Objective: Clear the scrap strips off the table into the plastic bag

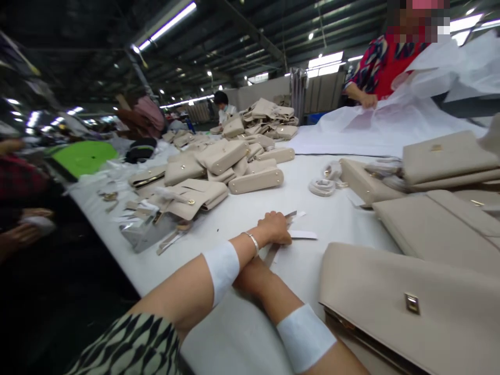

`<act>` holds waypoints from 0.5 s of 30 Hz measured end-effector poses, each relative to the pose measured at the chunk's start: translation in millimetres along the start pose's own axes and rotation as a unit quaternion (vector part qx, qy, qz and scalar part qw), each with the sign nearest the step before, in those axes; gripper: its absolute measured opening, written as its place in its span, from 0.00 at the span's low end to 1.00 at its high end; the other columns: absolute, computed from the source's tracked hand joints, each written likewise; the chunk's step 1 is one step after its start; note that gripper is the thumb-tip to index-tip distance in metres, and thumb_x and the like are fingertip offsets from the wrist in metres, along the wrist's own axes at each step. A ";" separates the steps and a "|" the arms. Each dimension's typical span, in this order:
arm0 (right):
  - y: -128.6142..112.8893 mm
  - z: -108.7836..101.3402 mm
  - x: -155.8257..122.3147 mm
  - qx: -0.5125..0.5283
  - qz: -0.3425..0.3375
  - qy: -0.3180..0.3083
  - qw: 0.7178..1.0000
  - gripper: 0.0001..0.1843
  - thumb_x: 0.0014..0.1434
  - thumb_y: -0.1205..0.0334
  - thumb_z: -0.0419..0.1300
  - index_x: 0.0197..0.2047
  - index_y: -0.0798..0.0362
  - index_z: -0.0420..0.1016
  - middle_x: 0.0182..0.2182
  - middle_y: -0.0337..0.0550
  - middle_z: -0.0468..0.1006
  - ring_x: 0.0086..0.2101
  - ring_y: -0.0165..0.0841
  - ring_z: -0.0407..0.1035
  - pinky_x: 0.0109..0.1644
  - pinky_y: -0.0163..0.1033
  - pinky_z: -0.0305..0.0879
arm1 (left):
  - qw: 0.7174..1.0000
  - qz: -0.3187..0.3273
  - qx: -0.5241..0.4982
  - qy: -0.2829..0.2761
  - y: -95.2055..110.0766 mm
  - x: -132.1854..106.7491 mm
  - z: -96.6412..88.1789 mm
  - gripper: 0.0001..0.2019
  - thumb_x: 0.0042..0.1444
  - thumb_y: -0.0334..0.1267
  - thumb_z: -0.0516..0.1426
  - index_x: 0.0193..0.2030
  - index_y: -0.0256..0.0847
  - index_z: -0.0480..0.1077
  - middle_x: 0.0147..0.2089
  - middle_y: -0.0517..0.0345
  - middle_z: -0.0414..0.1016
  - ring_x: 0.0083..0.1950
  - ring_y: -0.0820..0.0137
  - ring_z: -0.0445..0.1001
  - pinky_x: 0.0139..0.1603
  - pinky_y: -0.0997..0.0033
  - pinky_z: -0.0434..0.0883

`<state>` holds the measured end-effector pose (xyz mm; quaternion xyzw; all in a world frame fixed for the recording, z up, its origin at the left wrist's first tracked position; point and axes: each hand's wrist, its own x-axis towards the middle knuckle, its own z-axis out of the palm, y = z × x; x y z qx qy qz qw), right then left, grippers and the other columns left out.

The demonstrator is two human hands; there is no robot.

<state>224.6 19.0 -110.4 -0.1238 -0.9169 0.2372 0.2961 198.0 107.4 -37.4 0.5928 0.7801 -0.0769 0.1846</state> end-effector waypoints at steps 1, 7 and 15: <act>-1.4 1.4 0.7 0.002 -0.025 -0.004 1.000 0.22 0.52 0.71 0.57 0.51 0.48 0.73 0.52 0.43 0.75 0.54 0.43 0.66 0.61 0.45 0.63 | 1.000 -0.004 -0.003 -0.002 -6.6 0.2 -0.6 0.40 0.37 0.46 0.61 0.60 0.41 0.58 0.60 0.42 0.62 0.59 0.55 0.63 0.53 0.58 0.69; -24.4 3.6 4.3 -0.047 -0.115 0.001 0.992 0.20 0.53 0.70 0.52 0.48 0.49 0.73 0.50 0.48 0.74 0.52 0.47 0.66 0.59 0.53 0.64 | 1.000 0.018 -0.008 0.011 -31.6 2.1 5.3 0.33 0.43 0.37 0.59 0.58 0.36 0.58 0.56 0.38 0.65 0.55 0.53 0.67 0.49 0.57 0.72; -34.4 2.6 4.7 -0.067 -0.141 0.007 0.988 0.24 0.54 0.71 0.47 0.51 0.48 0.71 0.38 0.53 0.78 0.37 0.47 0.73 0.41 0.52 0.74 | 0.979 0.173 0.012 0.105 -58.2 -27.6 9.3 0.19 0.57 0.32 0.45 0.56 0.34 0.59 0.54 0.41 0.65 0.53 0.55 0.68 0.47 0.56 0.72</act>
